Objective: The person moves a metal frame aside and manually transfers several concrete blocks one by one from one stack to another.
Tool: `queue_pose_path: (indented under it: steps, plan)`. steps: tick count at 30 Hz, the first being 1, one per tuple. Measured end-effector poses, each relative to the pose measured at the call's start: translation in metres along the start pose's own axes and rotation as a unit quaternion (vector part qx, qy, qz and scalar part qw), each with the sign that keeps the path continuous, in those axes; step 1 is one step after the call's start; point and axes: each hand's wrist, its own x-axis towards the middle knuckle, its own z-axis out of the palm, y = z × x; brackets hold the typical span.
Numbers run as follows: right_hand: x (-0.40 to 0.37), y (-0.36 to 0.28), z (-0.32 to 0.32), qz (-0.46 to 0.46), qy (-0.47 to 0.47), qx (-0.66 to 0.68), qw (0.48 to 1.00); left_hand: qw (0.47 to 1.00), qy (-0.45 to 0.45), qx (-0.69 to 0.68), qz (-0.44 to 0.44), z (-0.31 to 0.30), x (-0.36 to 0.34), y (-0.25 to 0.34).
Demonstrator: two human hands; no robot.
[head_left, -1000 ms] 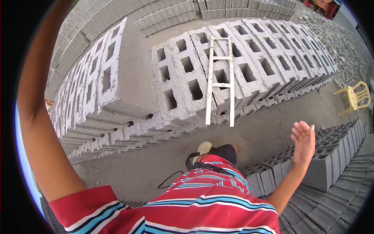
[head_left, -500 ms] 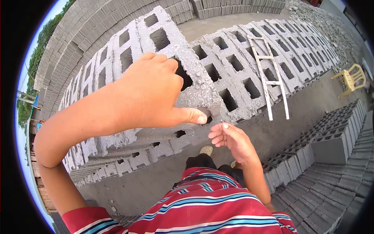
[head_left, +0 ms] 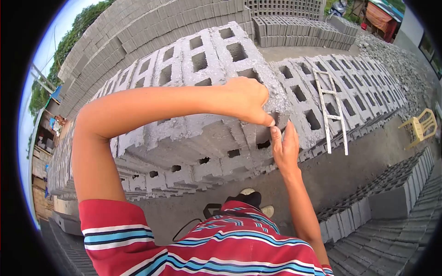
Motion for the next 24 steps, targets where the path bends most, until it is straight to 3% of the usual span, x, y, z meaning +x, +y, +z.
queue_pose_path:
  steps: [4, 6, 10, 15, 16, 18, 21, 23, 24]
  plan:
    - [-0.001, 0.007, 0.014, -0.014, 0.066, -0.001, 0.998, 0.996, 0.080, -0.032, 0.008, 0.015, -0.006, -0.005]
    - [0.002, 0.007, 0.022, -0.092, 0.135, 0.023, 0.986, 0.997, 0.070, -0.030, 0.008, 0.012, -0.005, -0.005]
    - [-0.001, 0.013, 0.022, -0.044, 0.105, 0.007, 0.993, 0.996, 0.079, -0.026, 0.021, 0.014, -0.006, -0.008]
    - [0.001, 0.002, 0.018, -0.058, 0.103, 0.046, 0.992, 0.989, 0.109, -0.058, 0.076, 0.017, -0.001, -0.017]
    - [-0.001, 0.010, 0.015, -0.035, 0.084, 0.001, 0.996, 0.987, 0.110, -0.070, 0.091, 0.014, -0.002, -0.016]
    - [0.004, 0.012, 0.018, -0.119, 0.140, 0.006, 0.983, 0.987, 0.082, -0.107, 0.086, 0.008, -0.002, -0.014]
    - [0.000, 0.022, 0.014, -0.103, 0.110, -0.004, 0.989, 0.996, 0.030, -0.076, 0.042, 0.001, 0.005, -0.008]
    - [0.006, 0.013, 0.009, -0.136, 0.111, -0.023, 0.984, 0.995, 0.045, -0.066, 0.059, -0.003, 0.002, -0.007]
    - [0.007, 0.013, 0.010, -0.131, 0.111, -0.007, 0.985, 0.989, 0.102, -0.076, 0.072, 0.000, -0.004, -0.006]
